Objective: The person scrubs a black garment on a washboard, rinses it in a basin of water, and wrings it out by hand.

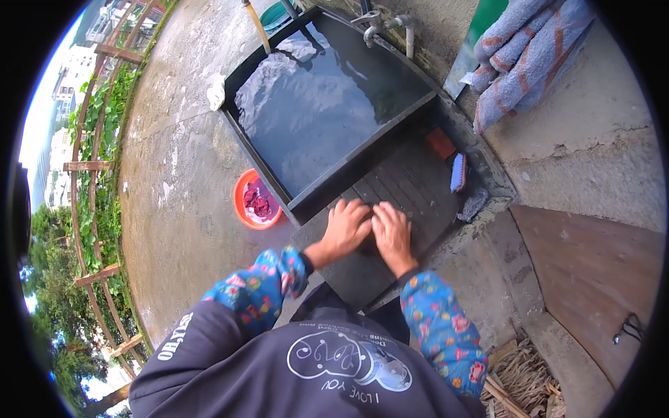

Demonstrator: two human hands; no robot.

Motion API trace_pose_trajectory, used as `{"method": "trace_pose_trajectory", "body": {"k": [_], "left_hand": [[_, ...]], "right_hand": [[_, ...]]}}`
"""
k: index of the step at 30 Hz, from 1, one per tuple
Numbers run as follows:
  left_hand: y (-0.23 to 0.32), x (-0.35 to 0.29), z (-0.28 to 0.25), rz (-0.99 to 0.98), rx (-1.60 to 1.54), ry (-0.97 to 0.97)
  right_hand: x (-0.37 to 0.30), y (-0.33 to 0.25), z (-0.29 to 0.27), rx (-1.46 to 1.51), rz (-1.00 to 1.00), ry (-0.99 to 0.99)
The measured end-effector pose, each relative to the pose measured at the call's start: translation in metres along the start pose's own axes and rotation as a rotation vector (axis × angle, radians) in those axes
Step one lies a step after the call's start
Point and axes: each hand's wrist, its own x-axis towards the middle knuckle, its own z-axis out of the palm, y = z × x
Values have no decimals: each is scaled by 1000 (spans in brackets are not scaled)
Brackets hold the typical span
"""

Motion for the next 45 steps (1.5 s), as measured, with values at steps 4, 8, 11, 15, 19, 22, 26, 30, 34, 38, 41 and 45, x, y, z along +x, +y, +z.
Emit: {"method": "trace_pose_trajectory", "body": {"k": [4,8,11,15,19,22,26,30,34,38,41,45], "left_hand": [[-13,-31,16,141,78,-17],[-28,107,19,279,289,-46],[-31,86,30,206,396,157],[3,0,14,-25,219,95],[1,-51,24,231,15,154],[-25,47,25,307,128,23],[-34,83,22,219,353,31],[10,19,6,37,244,-4],[14,-55,5,175,26,126],[-19,66,18,405,196,-95],[-18,107,29,254,374,-26],[6,30,5,-32,92,-125]], "right_hand": [[-17,-2,11,18,-233,50],[90,68,21,-460,-176,-97],[71,64,25,-439,-130,-27],[3,16,5,-37,62,-31],[-30,7,-3,41,-271,37],[44,62,18,-249,-230,-210],[72,55,21,-334,-88,-90],[10,30,5,-18,116,-89],[-47,-24,-14,-66,-206,31],[47,61,10,-291,-187,-198],[71,84,15,-424,-155,-6],[11,36,10,-2,167,-153]]}}
